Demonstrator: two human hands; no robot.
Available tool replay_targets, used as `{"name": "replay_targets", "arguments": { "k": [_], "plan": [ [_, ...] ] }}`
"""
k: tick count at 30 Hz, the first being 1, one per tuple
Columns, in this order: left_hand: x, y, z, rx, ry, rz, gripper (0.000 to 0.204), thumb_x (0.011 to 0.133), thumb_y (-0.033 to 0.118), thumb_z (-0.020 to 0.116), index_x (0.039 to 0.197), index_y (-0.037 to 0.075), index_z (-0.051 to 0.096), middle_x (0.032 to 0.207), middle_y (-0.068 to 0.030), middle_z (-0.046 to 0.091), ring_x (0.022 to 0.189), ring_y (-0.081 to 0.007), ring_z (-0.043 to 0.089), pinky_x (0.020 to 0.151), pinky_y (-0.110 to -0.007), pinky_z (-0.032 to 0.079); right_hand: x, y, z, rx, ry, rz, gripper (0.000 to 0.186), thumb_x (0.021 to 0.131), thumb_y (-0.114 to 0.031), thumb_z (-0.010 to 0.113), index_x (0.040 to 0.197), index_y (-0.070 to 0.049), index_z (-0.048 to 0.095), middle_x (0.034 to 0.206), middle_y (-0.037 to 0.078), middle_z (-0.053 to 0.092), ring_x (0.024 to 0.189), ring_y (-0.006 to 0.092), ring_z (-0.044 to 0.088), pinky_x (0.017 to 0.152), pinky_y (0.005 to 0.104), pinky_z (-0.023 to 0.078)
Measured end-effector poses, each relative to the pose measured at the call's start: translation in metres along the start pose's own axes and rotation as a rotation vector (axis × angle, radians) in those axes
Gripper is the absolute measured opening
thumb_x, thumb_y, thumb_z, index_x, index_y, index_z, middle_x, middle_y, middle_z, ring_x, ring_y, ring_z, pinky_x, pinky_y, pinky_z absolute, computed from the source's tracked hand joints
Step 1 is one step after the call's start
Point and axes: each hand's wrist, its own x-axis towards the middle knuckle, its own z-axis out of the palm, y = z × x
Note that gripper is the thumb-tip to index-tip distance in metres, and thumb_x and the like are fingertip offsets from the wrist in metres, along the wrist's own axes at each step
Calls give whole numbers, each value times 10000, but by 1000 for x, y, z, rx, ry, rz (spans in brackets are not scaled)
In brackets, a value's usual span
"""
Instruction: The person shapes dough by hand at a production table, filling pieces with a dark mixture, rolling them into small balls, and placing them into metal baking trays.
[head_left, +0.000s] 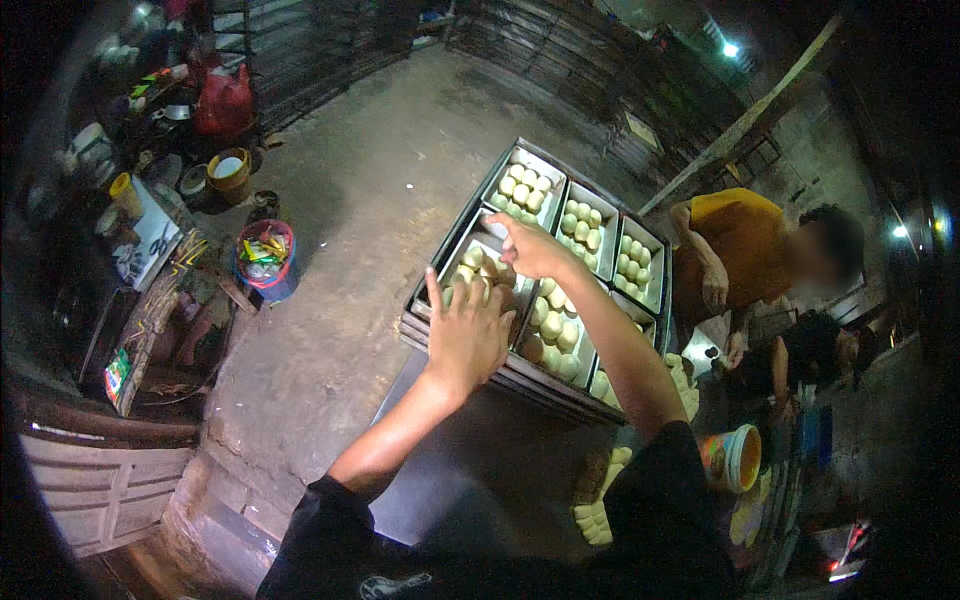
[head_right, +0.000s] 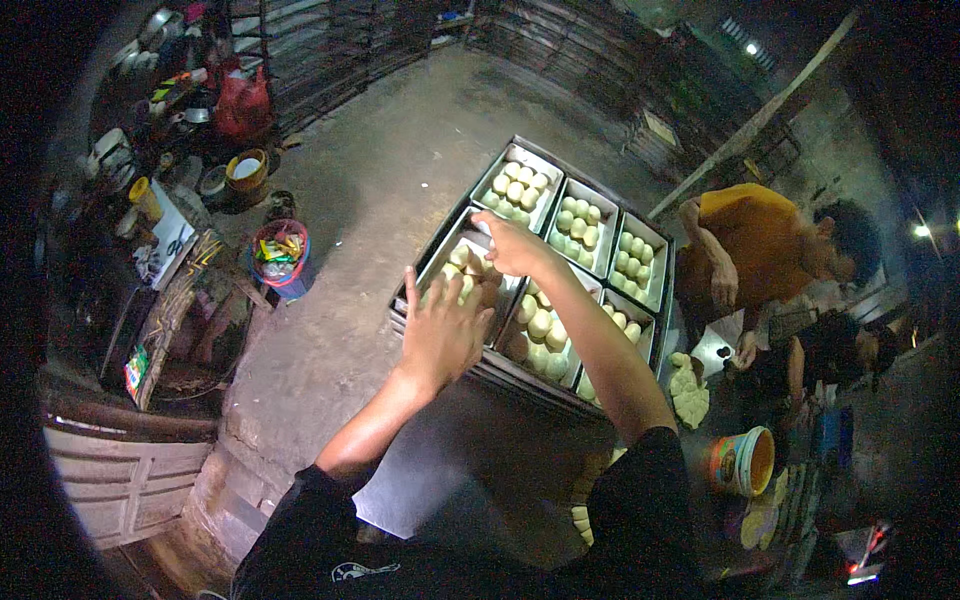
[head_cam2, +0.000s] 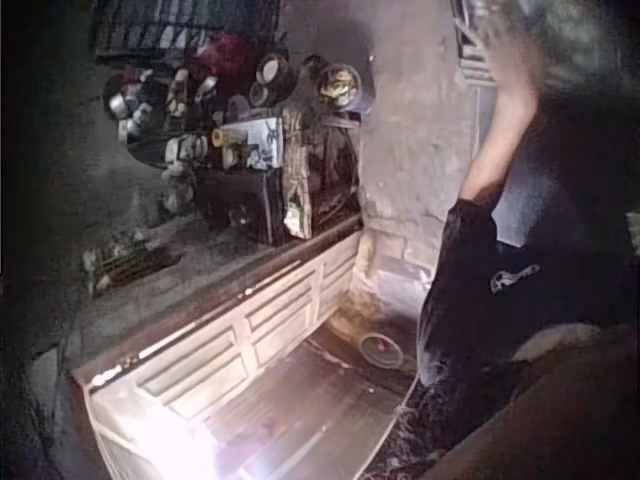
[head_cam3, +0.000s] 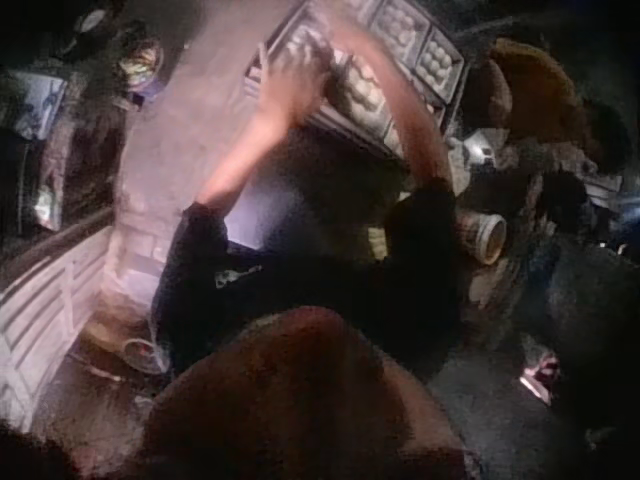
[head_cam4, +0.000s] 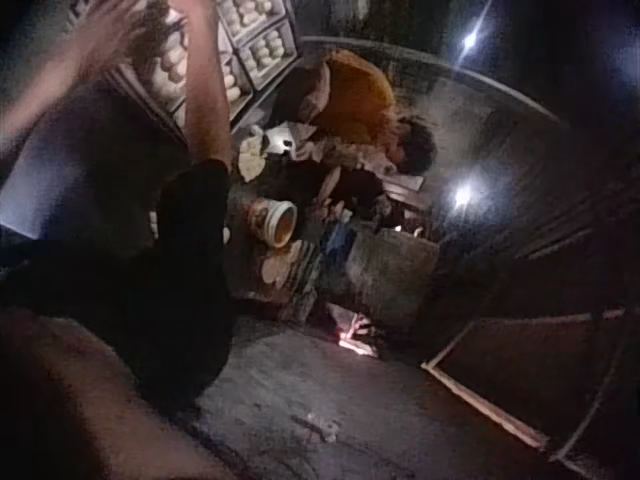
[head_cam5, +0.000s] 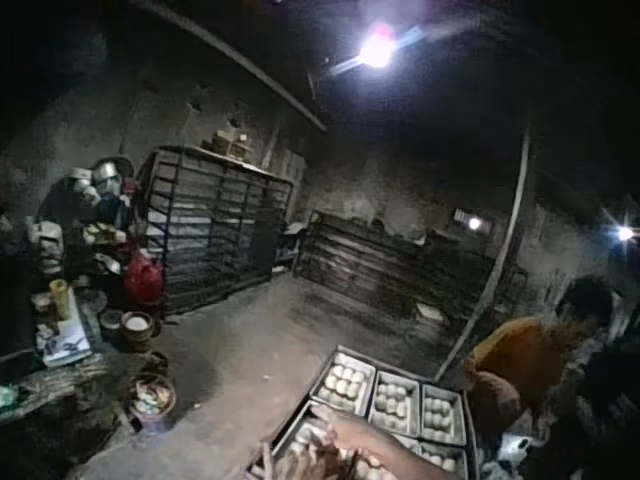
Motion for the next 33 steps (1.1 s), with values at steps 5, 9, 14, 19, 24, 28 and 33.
{"name": "replay_targets", "arguments": {
  "k": [5,9,14,19,24,28,33],
  "plan": [
    [7,3,0,42,-24,-45,428,957,388,434,1261,124,580,1266,-162,558,1238,-375,485,1098,-709,-15,8,15,11,-15,-81,-212,463,879,-12,601,1320,-107,501,1210,187,614,1067,292,624,883,396,492],
    [1,2,8,36,-41,-33,384,949,376,440,1143,112,640,1269,-183,567,1233,-386,501,1095,-708,-34,9,12,22,172,-66,-205,333,845,37,629,1156,-67,568,1047,122,636,924,176,600,779,327,494],
    [2,2,5,4,-21,-12,423,951,394,439,1220,114,607,1294,-212,540,1281,-379,450,1092,-713,-24,5,7,-16,263,37,-183,309,855,38,628,1141,-68,576,876,111,627,757,156,608,700,298,466],
    [-6,11,-21,-78,-34,-55,433,953,391,462,1270,117,575,1273,-158,519,1298,-338,396,1080,-727,-24,-22,-18,4,-31,370,-141,383,848,-74,661,1223,-99,591,1079,233,630,999,395,611,847,446,493],
    [-15,12,-12,46,-25,-3,317,955,344,465,1000,117,680,1131,-101,601,1203,-293,502,1067,-739,-28,-26,-14,34,132,-29,-236,372,831,-44,652,1197,-75,591,1029,193,654,948,334,633,807,427,492],
    [-18,11,-12,50,57,7,339,956,359,458,946,113,692,1027,-84,596,1128,-299,529,1071,-746,54,-15,-10,26,285,80,-425,241,804,1,652,1031,-45,585,881,117,632,843,231,614,717,358,476],
    [-16,13,-16,79,-140,27,367,977,372,425,1011,120,689,1122,-107,597,1223,-310,483,1082,-726,13,-11,1,26,231,-52,-216,299,861,-63,644,1155,-70,589,976,156,659,923,297,641,793,402,494]
  ]
}}
